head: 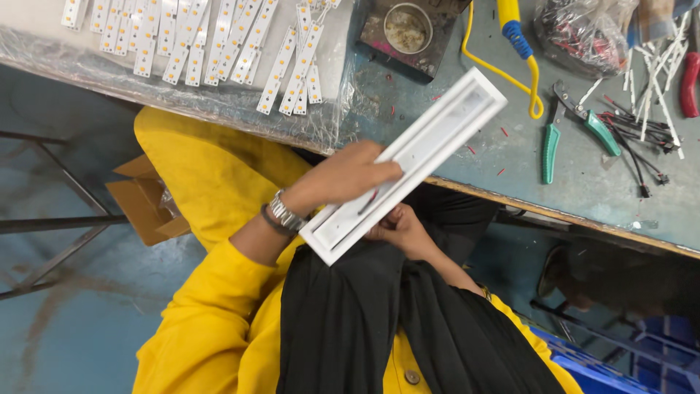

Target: The person uses red-handled pliers to cut LED strip modules from a larger panel, separating them into individual units. They then insert wires into a white aluminum channel and dip the wire ends into a small container of solder paste.

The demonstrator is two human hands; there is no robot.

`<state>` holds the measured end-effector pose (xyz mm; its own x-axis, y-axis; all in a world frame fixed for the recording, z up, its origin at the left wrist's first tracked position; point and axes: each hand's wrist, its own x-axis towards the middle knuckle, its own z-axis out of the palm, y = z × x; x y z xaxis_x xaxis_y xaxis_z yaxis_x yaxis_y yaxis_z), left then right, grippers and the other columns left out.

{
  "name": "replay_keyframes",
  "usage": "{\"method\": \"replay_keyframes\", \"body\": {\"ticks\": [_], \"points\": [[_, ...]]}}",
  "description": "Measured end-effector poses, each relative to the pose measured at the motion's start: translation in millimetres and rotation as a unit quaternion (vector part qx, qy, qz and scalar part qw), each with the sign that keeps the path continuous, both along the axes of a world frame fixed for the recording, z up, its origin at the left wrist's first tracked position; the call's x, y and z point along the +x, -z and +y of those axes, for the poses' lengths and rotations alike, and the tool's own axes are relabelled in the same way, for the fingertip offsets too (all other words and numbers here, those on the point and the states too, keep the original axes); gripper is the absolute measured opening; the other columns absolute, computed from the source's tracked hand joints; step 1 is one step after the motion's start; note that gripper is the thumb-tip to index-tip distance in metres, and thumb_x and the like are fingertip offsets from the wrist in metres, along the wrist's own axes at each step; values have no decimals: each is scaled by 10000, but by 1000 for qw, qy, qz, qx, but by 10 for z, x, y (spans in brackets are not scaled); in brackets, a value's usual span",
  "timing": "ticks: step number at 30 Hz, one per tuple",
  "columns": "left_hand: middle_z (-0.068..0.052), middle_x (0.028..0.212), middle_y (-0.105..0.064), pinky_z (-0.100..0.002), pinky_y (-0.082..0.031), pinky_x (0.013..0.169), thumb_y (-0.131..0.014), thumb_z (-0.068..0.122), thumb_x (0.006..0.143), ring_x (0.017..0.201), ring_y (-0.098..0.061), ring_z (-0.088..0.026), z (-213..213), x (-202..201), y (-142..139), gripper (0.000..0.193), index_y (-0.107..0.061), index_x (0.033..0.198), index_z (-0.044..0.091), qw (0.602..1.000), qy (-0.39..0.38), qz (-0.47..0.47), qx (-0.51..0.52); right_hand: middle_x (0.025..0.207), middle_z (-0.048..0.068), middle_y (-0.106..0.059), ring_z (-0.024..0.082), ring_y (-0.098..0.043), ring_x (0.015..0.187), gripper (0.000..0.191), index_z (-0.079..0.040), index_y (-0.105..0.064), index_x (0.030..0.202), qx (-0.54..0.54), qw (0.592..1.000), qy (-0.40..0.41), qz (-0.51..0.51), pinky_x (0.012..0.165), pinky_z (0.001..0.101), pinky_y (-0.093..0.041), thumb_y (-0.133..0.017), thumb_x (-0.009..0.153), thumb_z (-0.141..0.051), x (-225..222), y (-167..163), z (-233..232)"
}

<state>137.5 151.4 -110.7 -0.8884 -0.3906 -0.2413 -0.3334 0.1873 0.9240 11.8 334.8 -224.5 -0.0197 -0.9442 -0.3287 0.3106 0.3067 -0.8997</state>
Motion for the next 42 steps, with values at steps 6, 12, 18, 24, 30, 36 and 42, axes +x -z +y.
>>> {"method": "replay_keyframes", "body": {"ticks": [6, 12, 18, 24, 30, 36, 42], "points": [[-234, 734, -695, -454, -544, 673, -564, 400, 855, 697, -728, -348, -225, -222, 175, 465, -716, 794, -35, 996, -40, 43, -68, 1160, 85, -733, 173, -718, 1067, 400, 15, -629, 1269, -9, 999, 15, -43, 957, 361, -591, -737, 884, 26, -13, -96, -48], [-188, 813, -702, -470, -549, 683, -687, 343, 765, 755, -710, -355, -356, -452, 45, 442, -647, 1055, 12, 978, -3, 149, -148, 1164, 152, -740, 231, -728, 1108, 307, 72, -643, 1237, -40, 997, -31, 59, 986, 373, -587, -701, 938, 33, -122, -436, -88], [-220, 729, -679, -524, -534, 662, -738, 316, 742, 742, -671, -422, -507, -627, -127, 283, -719, 726, 34, 949, -8, 115, -295, 1167, 139, -736, 216, -748, 1011, 206, 40, -691, 1153, -77, 987, 0, 143, 872, 340, -609, -666, 951, 6, -317, -967, -212], [-201, 706, -668, -542, -524, 627, -799, 405, 737, 725, -672, -420, -580, -652, -85, 410, -684, 695, 14, 932, 7, 46, -361, 1058, 106, -709, 164, -657, 863, 269, -13, -736, 1113, -210, 828, 165, 494, 770, 283, -527, -820, 862, -63, -323, -1336, -611], [-195, 845, -730, -463, -569, 687, -805, 314, 746, 774, -727, -364, -776, -586, 29, 363, -755, 945, 16, 963, 7, 178, -204, 1025, 68, -739, 199, -651, 907, 321, -46, -753, 1090, -209, 814, 102, 532, 814, 317, -525, -883, 801, -98, -295, -1524, -916], [-158, 969, -761, -374, -591, 738, -675, 208, 893, 847, -763, -269, -666, -93, -98, 337, -687, 1193, 54, 974, -124, 158, -108, 869, 58, -751, 196, -692, 819, 160, -52, -783, 938, -211, 823, 60, 524, 746, 304, -522, -861, 798, -53, -297, -1496, -992], [-232, 1197, -699, -475, -483, 971, -746, 160, 818, 1163, -626, -408, -117, 196, -260, 260, -773, 1056, 61, 943, -144, 224, -198, 791, 49, -735, 156, -700, 746, 177, -50, -789, 912, -255, 853, 91, 447, 681, 282, -521, -873, 758, -73, -405, -1573, -1090]]}}
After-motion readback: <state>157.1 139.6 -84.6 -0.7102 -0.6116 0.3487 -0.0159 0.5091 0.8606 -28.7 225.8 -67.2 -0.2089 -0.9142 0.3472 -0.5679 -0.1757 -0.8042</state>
